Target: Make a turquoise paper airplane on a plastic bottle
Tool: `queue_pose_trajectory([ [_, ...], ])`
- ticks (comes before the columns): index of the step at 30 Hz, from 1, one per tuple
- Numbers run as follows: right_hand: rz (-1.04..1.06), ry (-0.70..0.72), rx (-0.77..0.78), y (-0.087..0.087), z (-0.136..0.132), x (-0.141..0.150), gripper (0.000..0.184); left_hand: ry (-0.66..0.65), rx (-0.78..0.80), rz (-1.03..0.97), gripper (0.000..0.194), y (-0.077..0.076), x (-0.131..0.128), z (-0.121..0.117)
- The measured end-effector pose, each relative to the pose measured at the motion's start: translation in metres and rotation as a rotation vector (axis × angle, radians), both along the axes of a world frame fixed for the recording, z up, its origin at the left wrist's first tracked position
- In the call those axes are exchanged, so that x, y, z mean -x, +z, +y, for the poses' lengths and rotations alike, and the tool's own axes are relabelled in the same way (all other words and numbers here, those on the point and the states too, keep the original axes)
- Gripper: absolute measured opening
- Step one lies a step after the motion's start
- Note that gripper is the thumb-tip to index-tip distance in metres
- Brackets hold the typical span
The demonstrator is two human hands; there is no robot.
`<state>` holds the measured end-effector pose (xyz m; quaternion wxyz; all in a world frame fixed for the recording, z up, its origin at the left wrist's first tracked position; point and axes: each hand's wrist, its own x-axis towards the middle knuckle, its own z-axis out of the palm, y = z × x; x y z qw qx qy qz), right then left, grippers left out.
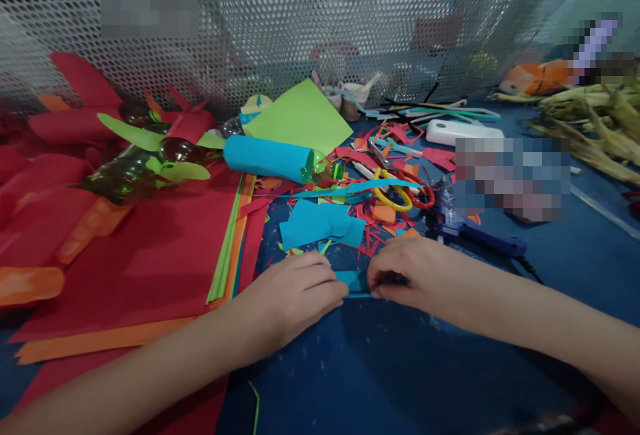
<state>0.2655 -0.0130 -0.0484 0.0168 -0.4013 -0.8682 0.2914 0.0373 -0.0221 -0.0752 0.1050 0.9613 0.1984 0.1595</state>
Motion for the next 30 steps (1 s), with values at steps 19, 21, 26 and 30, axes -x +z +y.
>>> queue_pose_trajectory([
  [19,-0.071,0.000,-0.110,0.006,-0.005,0.000,0.007,-0.030,-0.083,-0.026,0.018,0.000,0.001,0.003],
  [21,-0.045,0.053,-0.142,0.008,-0.007,-0.001,0.009,-0.037,-0.079,-0.026,0.018,0.001,0.000,0.003],
  [26,-0.094,0.167,-0.187,0.013,-0.008,0.003,0.007,-0.034,-0.077,-0.037,0.022,0.000,-0.001,0.004],
  [30,-0.135,0.158,-0.229,0.013,-0.009,0.006,0.009,-0.011,-0.064,-0.030,0.020,-0.003,0.000,0.003],
])
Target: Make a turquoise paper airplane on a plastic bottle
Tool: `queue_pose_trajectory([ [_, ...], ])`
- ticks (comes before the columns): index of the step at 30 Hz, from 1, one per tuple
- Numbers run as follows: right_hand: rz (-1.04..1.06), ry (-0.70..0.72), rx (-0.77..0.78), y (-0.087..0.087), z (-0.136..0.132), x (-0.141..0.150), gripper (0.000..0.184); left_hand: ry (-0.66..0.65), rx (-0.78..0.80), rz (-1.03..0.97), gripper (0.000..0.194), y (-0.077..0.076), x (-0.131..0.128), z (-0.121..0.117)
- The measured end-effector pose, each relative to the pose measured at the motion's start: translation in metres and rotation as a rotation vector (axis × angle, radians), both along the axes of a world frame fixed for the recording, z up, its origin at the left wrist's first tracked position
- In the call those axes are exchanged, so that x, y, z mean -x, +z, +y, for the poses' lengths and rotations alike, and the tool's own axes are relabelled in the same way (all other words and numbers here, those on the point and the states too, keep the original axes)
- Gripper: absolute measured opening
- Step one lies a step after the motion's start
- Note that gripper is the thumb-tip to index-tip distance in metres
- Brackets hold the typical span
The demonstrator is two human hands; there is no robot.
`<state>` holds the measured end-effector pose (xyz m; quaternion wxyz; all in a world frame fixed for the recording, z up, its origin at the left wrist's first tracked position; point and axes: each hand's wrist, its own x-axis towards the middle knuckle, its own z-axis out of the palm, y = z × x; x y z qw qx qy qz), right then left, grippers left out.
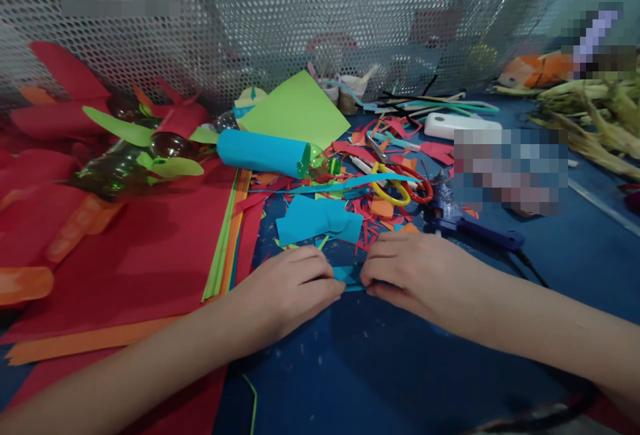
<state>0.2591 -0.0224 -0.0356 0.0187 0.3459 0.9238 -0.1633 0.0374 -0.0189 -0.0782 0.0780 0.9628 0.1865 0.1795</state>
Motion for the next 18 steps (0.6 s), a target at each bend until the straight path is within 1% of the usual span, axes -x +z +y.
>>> queue_pose_trajectory([
  [6,0.014,-0.054,0.045,-0.0015,-0.0005,0.0006,0.011,0.043,-0.004,-0.003,0.019,-0.0014,0.0008,0.0000],
  [12,0.011,-0.092,0.051,-0.0005,-0.0012,0.0014,0.010,0.023,-0.019,0.025,0.019,-0.0061,0.0055,-0.0018],
  [15,-0.022,-0.078,0.036,0.0013,-0.0018,0.0019,0.008,-0.002,-0.045,0.047,0.021,-0.0061,0.0062,-0.0012],
  [18,-0.055,-0.052,0.027,0.0027,-0.0015,0.0009,0.012,-0.011,-0.061,0.050,0.022,-0.0031,0.0045,0.0006],
])
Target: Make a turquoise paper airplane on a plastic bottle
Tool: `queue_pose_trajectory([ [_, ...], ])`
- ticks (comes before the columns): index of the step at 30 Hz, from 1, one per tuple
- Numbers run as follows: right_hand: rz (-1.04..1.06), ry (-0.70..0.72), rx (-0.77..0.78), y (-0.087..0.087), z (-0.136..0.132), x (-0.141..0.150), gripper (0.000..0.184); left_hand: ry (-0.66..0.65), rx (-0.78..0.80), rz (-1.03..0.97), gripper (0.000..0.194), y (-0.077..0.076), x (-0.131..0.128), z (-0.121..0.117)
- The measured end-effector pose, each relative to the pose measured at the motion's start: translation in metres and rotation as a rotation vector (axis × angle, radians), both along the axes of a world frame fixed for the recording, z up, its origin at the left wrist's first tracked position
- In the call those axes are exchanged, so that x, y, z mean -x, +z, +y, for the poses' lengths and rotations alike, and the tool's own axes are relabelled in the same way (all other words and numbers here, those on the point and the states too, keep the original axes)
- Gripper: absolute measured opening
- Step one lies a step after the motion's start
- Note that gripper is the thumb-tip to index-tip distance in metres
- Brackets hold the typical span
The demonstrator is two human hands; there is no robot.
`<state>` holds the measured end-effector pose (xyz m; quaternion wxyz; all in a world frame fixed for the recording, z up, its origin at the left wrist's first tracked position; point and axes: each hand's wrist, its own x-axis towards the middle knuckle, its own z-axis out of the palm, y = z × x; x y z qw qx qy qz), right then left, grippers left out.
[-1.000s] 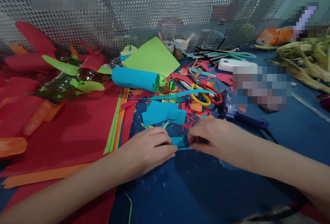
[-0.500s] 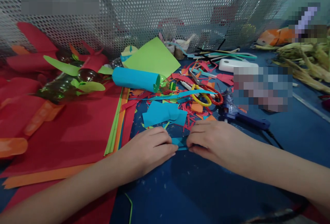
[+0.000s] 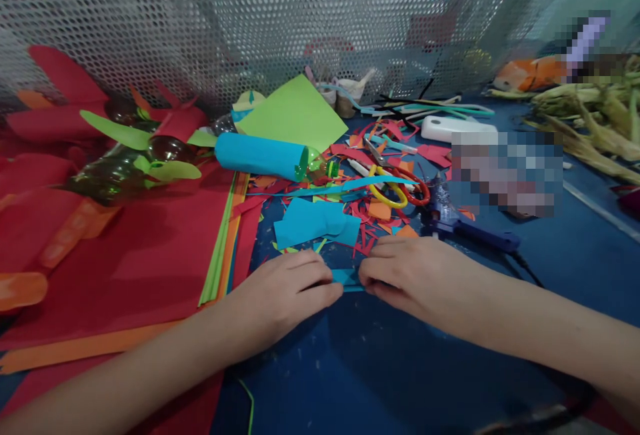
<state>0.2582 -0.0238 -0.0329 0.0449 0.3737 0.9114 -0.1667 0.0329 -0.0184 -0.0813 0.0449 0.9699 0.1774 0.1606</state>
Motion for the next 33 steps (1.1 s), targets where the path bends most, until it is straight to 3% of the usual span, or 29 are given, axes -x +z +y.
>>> queue_pose_trajectory([
  [13,0.016,0.038,-0.055,-0.0031,0.0024,-0.0022,0.012,0.052,0.196,-0.074,0.018,0.0060,-0.0036,0.0029],
  [26,0.018,0.036,-0.059,-0.0021,0.0008,-0.0034,0.009,0.005,0.043,-0.036,0.017,0.0009,-0.0030,0.0027],
  [33,0.033,0.009,-0.027,-0.0045,0.0024,-0.0046,0.014,0.083,0.233,-0.070,0.015,0.0087,-0.0038,0.0037],
])
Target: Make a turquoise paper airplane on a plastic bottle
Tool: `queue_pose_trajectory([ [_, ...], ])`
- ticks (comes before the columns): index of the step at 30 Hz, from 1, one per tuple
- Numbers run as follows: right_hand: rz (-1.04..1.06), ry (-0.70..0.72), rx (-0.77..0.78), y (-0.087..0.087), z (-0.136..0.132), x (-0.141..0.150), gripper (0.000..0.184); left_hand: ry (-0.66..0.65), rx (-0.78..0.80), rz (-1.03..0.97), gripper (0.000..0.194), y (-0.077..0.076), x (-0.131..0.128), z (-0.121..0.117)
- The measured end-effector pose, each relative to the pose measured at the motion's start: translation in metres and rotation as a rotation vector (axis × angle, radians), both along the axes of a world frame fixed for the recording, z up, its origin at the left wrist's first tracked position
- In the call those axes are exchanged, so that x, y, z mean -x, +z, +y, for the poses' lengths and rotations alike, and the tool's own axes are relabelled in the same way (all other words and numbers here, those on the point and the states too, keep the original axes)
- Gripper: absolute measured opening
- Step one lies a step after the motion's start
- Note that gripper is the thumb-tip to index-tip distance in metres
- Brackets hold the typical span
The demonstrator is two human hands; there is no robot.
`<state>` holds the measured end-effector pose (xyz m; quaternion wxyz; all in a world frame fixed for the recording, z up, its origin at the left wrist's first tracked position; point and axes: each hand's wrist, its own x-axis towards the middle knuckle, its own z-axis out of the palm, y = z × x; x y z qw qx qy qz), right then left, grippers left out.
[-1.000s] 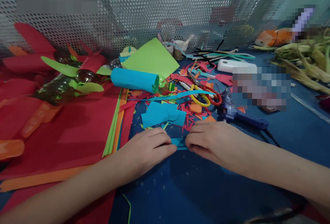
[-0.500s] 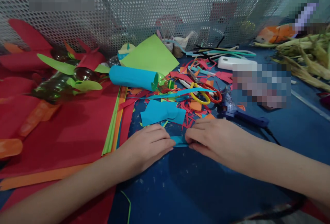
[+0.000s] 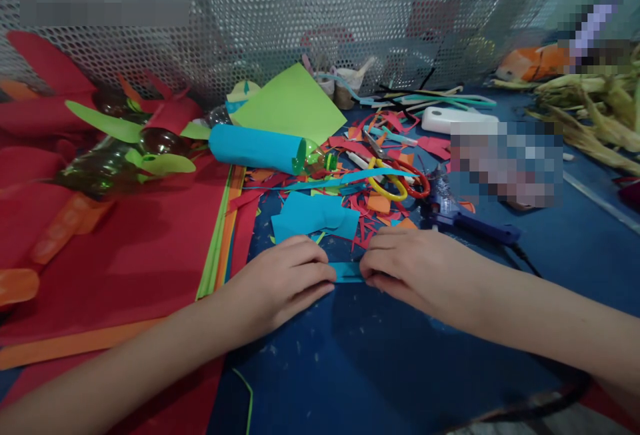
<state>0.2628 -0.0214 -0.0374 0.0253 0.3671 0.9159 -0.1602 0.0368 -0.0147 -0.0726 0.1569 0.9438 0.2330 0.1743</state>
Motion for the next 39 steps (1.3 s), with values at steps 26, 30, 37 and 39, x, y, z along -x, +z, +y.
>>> queue_pose_trajectory([
  [26,-0.104,0.011,-0.063,0.004,-0.001,0.000,0.003,0.004,-0.123,0.000,0.017,-0.005,0.000,0.000],
  [30,-0.119,0.015,-0.063,0.005,0.000,0.002,0.009,0.013,-0.119,-0.010,0.018,-0.004,-0.001,-0.001],
  [37,-0.109,0.036,-0.090,0.000,0.000,-0.001,0.009,-0.012,-0.278,0.007,0.020,-0.009,0.001,-0.003],
  [39,-0.130,0.028,-0.120,0.000,-0.001,0.000,0.010,-0.010,-0.312,0.028,0.022,-0.010,0.001,-0.003],
])
